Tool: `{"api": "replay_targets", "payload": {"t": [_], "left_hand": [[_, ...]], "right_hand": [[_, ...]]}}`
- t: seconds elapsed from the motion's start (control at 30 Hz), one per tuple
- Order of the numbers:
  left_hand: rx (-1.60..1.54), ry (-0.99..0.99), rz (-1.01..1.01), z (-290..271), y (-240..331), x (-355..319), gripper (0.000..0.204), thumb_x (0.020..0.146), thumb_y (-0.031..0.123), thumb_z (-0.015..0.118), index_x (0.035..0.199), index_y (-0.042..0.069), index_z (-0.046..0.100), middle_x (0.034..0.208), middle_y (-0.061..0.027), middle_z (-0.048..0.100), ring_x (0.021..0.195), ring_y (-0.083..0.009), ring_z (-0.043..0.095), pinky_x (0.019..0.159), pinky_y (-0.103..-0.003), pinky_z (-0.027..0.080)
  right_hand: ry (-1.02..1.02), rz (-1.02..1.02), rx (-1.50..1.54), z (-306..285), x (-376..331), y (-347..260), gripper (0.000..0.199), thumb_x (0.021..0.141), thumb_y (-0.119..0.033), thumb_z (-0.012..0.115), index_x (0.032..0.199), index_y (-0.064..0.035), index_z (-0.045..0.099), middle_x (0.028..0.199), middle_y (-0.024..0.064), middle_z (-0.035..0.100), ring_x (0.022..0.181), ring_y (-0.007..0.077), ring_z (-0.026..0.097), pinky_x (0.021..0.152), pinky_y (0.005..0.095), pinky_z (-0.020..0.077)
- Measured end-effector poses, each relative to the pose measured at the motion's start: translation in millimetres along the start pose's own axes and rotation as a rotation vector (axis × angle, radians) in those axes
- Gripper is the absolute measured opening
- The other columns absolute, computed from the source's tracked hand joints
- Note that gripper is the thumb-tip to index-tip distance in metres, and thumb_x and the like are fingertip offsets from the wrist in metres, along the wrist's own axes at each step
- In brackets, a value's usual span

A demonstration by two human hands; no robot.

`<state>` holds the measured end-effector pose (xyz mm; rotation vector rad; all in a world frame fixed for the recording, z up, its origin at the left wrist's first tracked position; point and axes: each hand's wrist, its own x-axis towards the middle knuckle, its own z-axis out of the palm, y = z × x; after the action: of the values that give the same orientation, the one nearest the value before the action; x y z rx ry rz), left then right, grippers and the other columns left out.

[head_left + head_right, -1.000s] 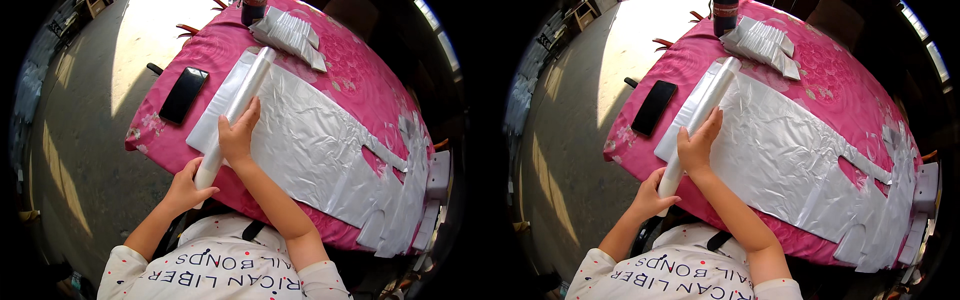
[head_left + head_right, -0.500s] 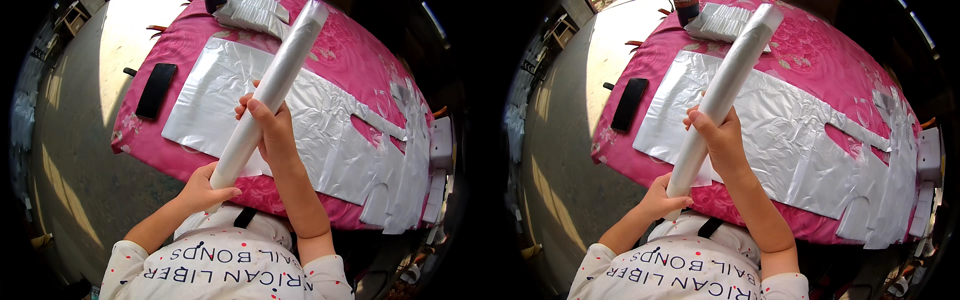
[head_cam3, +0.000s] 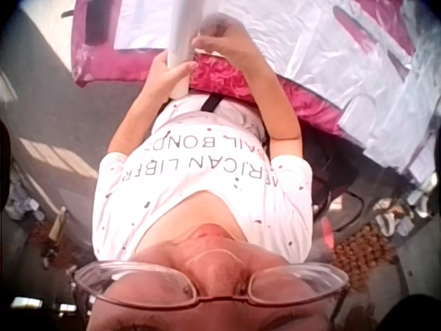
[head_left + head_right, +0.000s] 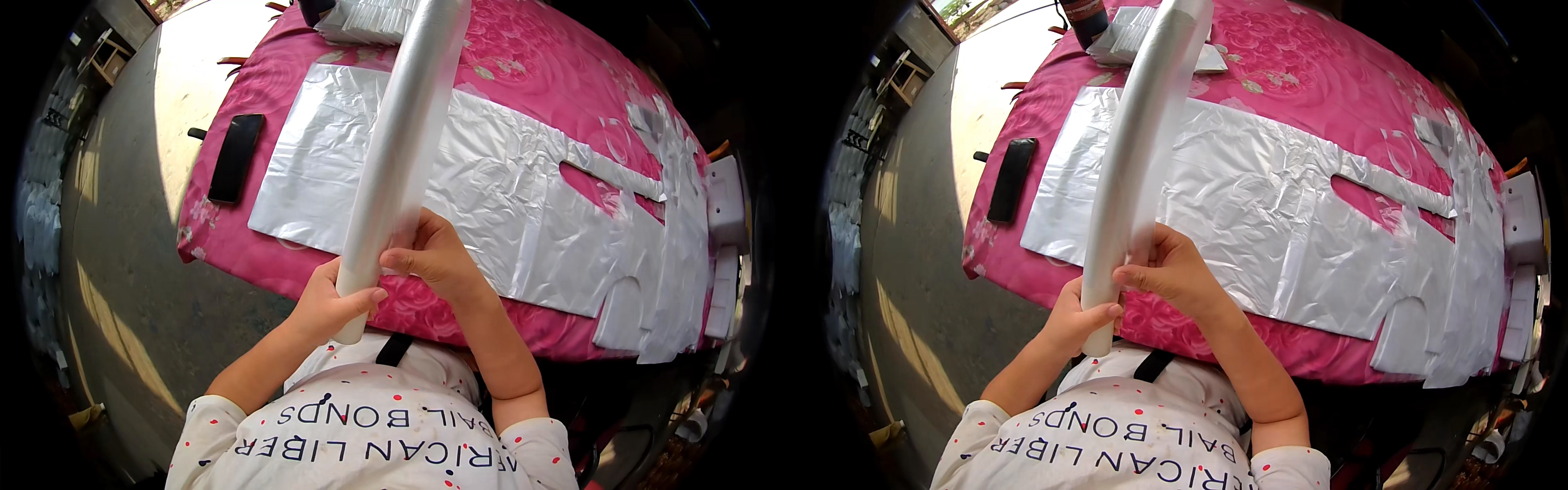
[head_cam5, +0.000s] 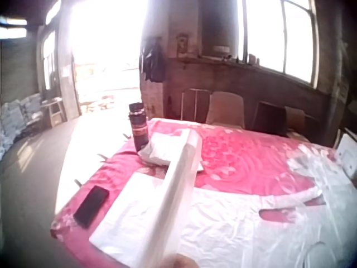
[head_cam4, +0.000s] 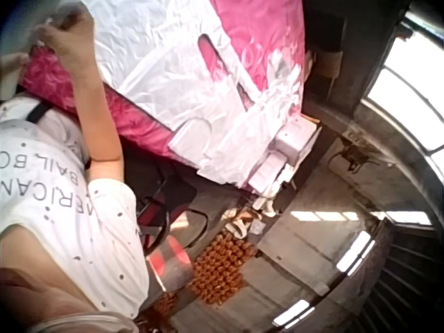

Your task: The person repeatedly unrolls a plastic wrap roll, tears off a sheet, and wraps small rectangular items on a pink tablecloth. The wrapped items are stacked on the table as the process continues.

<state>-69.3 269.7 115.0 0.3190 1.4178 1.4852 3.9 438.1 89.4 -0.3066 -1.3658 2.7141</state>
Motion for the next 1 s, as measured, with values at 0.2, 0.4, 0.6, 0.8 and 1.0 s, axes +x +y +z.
{"api": "replay_targets", "payload": {"t": [0.2, 0.4, 0.6, 0.8, 1.0], "left_hand": [[-0.238, -0.339, -0.119, -2.1, -10.2, 5.4, 0.043, 0.074, 0.035, 0.070, 0.096, 0.002, 0.055, 0.071, -0.0063, 0.057, 0.061, -0.0126, 0.058, 0.058, -0.027, 0.049], [-0.361, -0.557, -0.194, -1.3, -21.2, 16.3, 0.069, 0.077, 0.060, 0.057, 0.110, 0.000, 0.052, 0.089, -0.0104, 0.060, 0.078, -0.0142, 0.059, 0.065, -0.027, 0.050], [0.106, -0.088, -0.006, 3.6, -27.1, 38.6, 0.055, 0.090, 0.050, 0.044, 0.116, 0.002, 0.049, 0.092, -0.0070, 0.058, 0.077, -0.0110, 0.056, 0.065, -0.025, 0.048], [0.210, -0.232, -0.378, -38.7, -13.9, 10.9, 0.043, 0.087, 0.041, 0.056, 0.106, 0.003, 0.051, 0.078, -0.0060, 0.059, 0.067, -0.0117, 0.056, 0.062, -0.026, 0.048], [0.347, -0.242, -0.500, -61.3, -23.7, -17.5, 0.038, 0.083, 0.029, 0.063, 0.107, 0.001, 0.053, 0.081, -0.0070, 0.061, 0.071, -0.0123, 0.059, 0.066, -0.028, 0.050]], "right_hand": [[-0.015, -0.005, 0.070, 14.6, -11.3, -10.5, 0.035, 0.071, -0.009, 0.077, 0.099, -0.0014, 0.056, 0.080, 0.0044, 0.060, 0.070, 0.0089, 0.057, 0.061, 0.0229, 0.0475], [0.057, 0.216, -0.387, 24.4, -27.2, -34.1, 0.048, 0.070, -0.023, 0.078, 0.106, -0.0002, 0.055, 0.088, 0.0056, 0.061, 0.079, 0.0091, 0.057, 0.069, 0.0242, 0.0478], [0.325, 0.046, -0.694, 13.8, -30.7, 17.6, 0.055, 0.068, -0.032, 0.078, 0.106, 0.0022, 0.056, 0.079, 0.0075, 0.062, 0.070, 0.0116, 0.058, 0.065, 0.0259, 0.0474], [0.372, 0.047, -0.667, -46.8, -41.9, -20.7, 0.056, 0.076, -0.031, 0.074, 0.114, 0.0044, 0.053, 0.081, 0.0048, 0.059, 0.070, 0.0093, 0.055, 0.065, 0.0217, 0.0459], [0.586, -0.087, -0.588, -123.4, -14.3, -72.1, 0.043, 0.084, -0.033, 0.064, 0.109, 0.0014, 0.055, 0.085, 0.0025, 0.059, 0.074, 0.0070, 0.053, 0.063, 0.0201, 0.0441]]}}
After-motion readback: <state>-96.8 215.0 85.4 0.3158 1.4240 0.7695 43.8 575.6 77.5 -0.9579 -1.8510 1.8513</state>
